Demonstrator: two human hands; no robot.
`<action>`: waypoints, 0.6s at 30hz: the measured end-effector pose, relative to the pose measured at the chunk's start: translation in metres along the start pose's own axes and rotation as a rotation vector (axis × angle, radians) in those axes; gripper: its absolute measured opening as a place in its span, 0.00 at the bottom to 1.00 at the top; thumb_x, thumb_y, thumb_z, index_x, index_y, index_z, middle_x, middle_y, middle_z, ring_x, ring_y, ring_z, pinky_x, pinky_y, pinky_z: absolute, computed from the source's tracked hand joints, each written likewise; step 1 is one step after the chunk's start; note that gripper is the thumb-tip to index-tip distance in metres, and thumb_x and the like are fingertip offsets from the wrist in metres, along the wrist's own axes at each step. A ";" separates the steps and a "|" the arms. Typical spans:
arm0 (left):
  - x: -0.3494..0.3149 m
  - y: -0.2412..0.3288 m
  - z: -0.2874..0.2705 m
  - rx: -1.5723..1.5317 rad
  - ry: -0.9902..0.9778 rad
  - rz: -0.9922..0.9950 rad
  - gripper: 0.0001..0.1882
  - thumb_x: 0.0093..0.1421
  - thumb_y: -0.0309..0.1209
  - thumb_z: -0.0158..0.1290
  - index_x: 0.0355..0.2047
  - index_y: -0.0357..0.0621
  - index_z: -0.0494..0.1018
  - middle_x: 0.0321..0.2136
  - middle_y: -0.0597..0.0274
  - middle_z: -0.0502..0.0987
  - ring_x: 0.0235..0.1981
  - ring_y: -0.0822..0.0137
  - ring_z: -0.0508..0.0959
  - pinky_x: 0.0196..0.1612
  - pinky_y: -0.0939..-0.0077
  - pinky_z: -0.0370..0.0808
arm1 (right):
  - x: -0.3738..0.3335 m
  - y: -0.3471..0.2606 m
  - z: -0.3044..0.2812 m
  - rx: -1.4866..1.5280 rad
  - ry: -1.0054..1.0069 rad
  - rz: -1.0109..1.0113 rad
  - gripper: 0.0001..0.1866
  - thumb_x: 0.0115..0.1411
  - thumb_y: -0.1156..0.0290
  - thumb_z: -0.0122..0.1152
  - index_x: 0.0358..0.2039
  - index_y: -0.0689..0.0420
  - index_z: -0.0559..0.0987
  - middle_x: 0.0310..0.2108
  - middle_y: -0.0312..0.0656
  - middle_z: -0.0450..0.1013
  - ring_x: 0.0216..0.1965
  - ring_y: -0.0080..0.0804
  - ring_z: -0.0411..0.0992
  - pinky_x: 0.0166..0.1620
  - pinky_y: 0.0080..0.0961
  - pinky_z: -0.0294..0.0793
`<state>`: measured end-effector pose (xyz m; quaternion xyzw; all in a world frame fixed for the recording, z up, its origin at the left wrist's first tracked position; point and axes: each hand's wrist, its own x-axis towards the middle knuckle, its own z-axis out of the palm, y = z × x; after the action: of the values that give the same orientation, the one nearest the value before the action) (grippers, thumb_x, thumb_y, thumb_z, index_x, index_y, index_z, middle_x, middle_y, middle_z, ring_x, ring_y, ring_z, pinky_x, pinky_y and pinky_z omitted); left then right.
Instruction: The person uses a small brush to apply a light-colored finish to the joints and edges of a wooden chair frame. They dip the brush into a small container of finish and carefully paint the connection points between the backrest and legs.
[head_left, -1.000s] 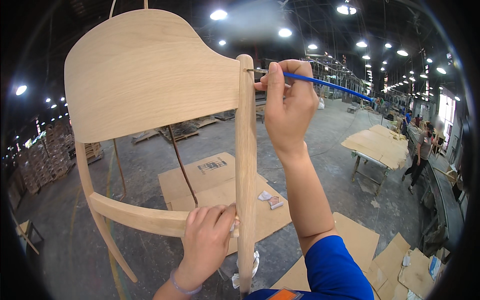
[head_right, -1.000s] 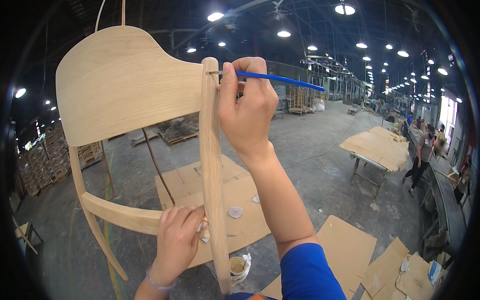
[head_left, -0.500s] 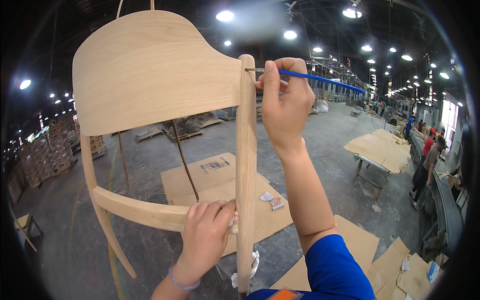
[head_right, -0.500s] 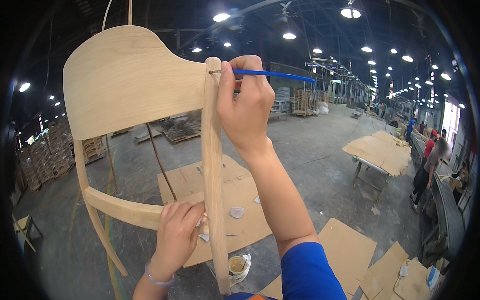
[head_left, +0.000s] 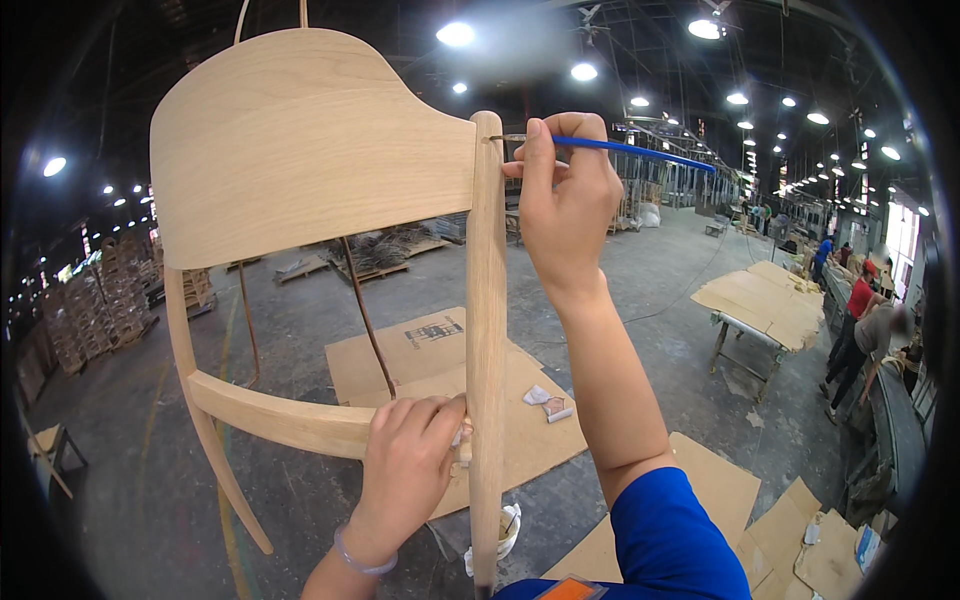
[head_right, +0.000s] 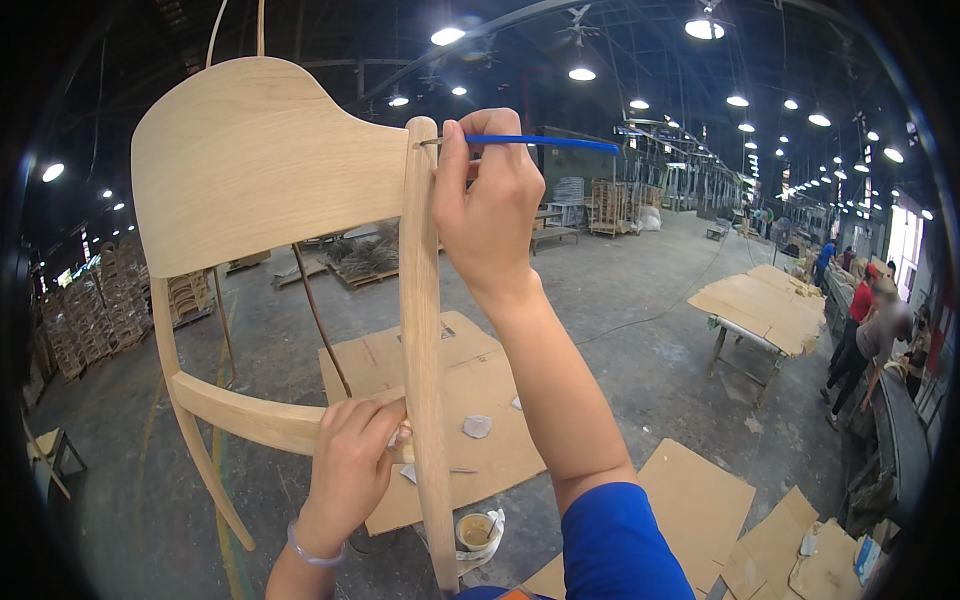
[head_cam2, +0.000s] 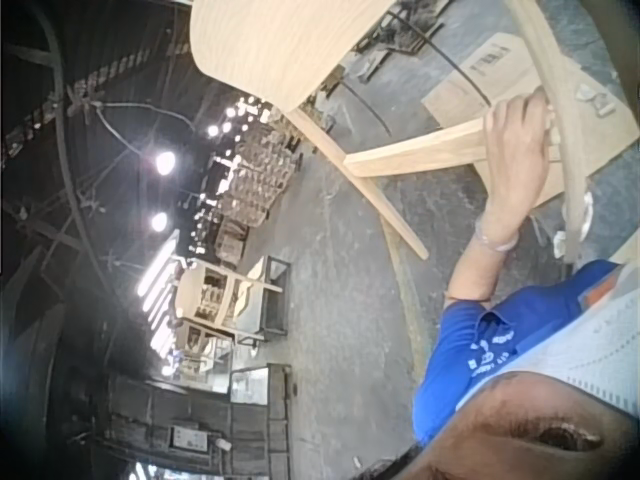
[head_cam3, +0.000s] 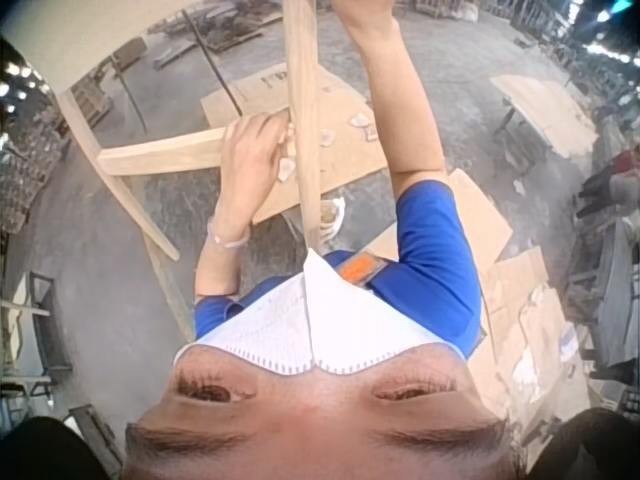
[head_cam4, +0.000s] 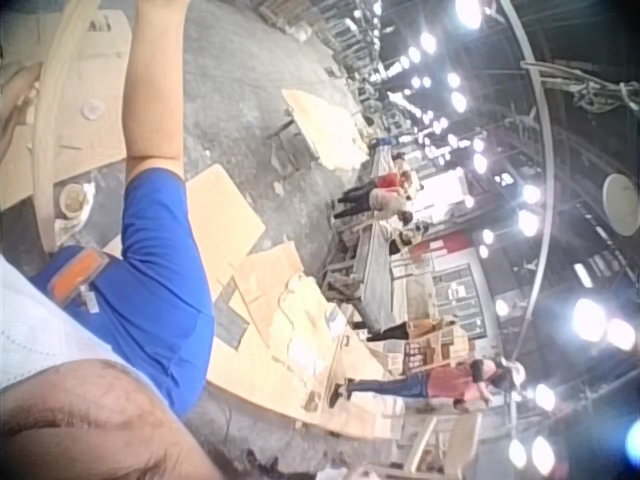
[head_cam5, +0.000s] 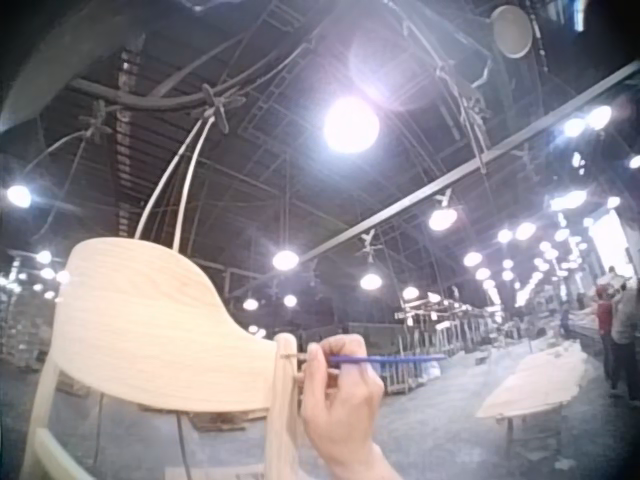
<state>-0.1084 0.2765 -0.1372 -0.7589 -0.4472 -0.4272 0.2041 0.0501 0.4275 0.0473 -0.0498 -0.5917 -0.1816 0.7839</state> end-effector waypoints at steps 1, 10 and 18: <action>0.000 0.000 0.000 -0.003 0.003 -0.001 0.14 0.63 0.20 0.62 0.49 0.39 0.81 0.41 0.55 0.84 0.46 0.51 0.81 0.55 0.54 0.73 | 0.000 0.000 0.001 0.000 0.000 -0.002 0.08 0.78 0.73 0.59 0.41 0.65 0.76 0.35 0.42 0.78 0.33 0.24 0.82 0.35 0.26 0.93; 0.001 0.002 0.002 -0.014 0.013 0.006 0.13 0.63 0.21 0.62 0.49 0.39 0.81 0.41 0.54 0.84 0.45 0.51 0.81 0.55 0.54 0.73 | 0.000 0.002 0.000 0.003 -0.001 -0.003 0.09 0.78 0.73 0.59 0.41 0.66 0.76 0.35 0.42 0.78 0.33 0.24 0.82 0.34 0.25 0.93; -0.001 -0.005 0.002 -0.006 0.005 -0.004 0.14 0.63 0.20 0.62 0.50 0.39 0.81 0.41 0.53 0.84 0.46 0.50 0.81 0.55 0.54 0.73 | -0.004 0.000 0.006 0.017 -0.016 0.007 0.09 0.78 0.74 0.59 0.40 0.66 0.75 0.34 0.43 0.78 0.32 0.25 0.83 0.34 0.26 0.93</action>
<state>-0.1120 0.2799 -0.1391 -0.7575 -0.4472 -0.4306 0.2021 0.0442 0.4301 0.0456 -0.0467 -0.5994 -0.1735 0.7800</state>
